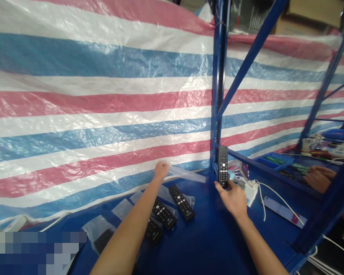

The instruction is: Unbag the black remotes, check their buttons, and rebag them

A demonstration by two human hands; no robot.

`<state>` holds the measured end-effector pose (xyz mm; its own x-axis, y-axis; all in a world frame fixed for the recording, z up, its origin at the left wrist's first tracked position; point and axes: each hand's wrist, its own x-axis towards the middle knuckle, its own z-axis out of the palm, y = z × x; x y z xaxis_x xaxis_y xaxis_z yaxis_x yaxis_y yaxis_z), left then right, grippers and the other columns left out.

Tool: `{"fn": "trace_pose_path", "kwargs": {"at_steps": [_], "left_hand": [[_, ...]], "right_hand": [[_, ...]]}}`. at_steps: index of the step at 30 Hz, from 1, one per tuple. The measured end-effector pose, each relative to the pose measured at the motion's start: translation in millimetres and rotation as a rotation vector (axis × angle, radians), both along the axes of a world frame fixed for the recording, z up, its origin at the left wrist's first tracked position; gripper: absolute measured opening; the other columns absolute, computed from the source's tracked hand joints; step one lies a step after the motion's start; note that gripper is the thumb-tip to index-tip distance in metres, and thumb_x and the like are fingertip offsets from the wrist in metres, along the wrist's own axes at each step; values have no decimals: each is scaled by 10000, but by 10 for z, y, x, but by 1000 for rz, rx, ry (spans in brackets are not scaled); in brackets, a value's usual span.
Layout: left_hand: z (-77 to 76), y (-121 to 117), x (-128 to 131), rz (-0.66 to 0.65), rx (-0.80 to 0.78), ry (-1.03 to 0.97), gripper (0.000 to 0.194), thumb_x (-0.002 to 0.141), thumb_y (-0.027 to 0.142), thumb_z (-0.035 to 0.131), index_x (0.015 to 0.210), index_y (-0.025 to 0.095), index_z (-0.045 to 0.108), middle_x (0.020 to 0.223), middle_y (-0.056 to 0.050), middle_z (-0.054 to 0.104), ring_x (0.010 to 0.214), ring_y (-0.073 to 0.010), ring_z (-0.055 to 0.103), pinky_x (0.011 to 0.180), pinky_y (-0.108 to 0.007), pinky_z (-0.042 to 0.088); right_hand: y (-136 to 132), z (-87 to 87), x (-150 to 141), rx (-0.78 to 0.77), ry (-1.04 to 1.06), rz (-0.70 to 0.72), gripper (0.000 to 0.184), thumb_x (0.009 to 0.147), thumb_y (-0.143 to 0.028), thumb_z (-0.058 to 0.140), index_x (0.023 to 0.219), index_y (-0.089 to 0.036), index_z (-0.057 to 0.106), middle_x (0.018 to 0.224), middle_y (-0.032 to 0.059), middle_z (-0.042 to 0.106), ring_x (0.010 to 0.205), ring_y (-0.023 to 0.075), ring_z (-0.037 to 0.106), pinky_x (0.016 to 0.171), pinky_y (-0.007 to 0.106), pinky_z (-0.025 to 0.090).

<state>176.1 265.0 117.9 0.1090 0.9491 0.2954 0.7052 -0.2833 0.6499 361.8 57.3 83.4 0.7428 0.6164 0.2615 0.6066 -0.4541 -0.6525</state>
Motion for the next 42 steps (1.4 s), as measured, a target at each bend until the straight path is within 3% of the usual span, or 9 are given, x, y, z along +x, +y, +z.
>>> {"fn": "trace_pose_path", "kwargs": {"at_steps": [2, 5, 11, 16, 22, 28, 33, 37, 42], "left_hand": [[-106, 78, -24, -1, -29, 60, 252, 782, 146, 457, 562, 156, 579, 661, -47, 649, 667, -161, 590, 586, -235, 378], [-228, 152, 16, -55, -54, 148, 234, 790, 143, 484, 598, 151, 618, 710, -53, 677, 715, -165, 613, 627, -230, 405], [-461, 130, 226, -181, -46, 282, 188, 805, 128, 522, 699, 152, 675, 803, -62, 708, 816, -170, 639, 730, -225, 437], [-549, 55, 173, -151, 0, 343, 192, 864, 178, 487, 910, 143, 671, 971, -102, 692, 950, -202, 620, 832, -269, 443], [-488, -125, -29, -88, 68, 390, 293, 905, 244, 437, 1133, 126, 579, 1165, -128, 600, 1112, -237, 537, 938, -318, 409], [-355, -400, -82, -171, 151, 463, 261, 913, 215, 402, 1060, 149, 607, 1095, -102, 620, 1069, -225, 537, 934, -326, 405], [-260, -808, 60, -384, 226, 595, 285, 923, 198, 354, 974, 156, 631, 1023, -97, 632, 1017, -214, 556, 909, -319, 416], [-291, -1240, 273, -564, 285, 737, 300, 909, 196, 358, 967, 137, 646, 998, -131, 629, 997, -241, 561, 855, -340, 443], [-410, -1598, 581, -577, 292, 773, 333, 899, 218, 386, 1088, 83, 626, 1067, -177, 603, 1026, -268, 542, 839, -368, 460]], "right_hand": [[1, 2, -10, -26, -25, 21, 372, 800, -553, 494, 818, -213, 643, 749, 54, 695, 721, 224, 645, 567, 271, 363], [20, -16, -82, -127, -106, 176, 328, 794, -519, 512, 779, -216, 636, 761, 54, 704, 737, 217, 653, 570, 264, 359], [76, -89, -264, -353, -177, 382, 251, 755, -438, 552, 798, -227, 682, 823, 66, 729, 823, 237, 675, 627, 270, 400], [97, -130, -296, -408, -214, 390, 296, 778, -474, 537, 852, -225, 678, 901, 79, 735, 882, 267, 680, 684, 302, 434], [79, -103, -312, -355, -287, 284, 454, 832, -604, 450, 925, -191, 614, 857, 108, 721, 879, 276, 681, 692, 321, 452], [88, -121, -333, -436, -312, 323, 434, 802, -561, 535, 956, -169, 636, 905, 132, 715, 919, 286, 674, 741, 332, 463], [119, -120, -325, -446, -274, 348, 383, 795, -521, 550, 938, -190, 681, 940, 128, 719, 931, 265, 671, 758, 312, 462], [114, -97, -226, -385, -173, 331, 392, 793, -554, 525, 879, -215, 702, 917, 104, 729, 924, 258, 668, 722, 295, 458], [74, -94, -22, -308, -124, 204, 407, 808, -565, 491, 889, -228, 705, 912, 97, 731, 909, 256, 671, 708, 297, 464]]}}
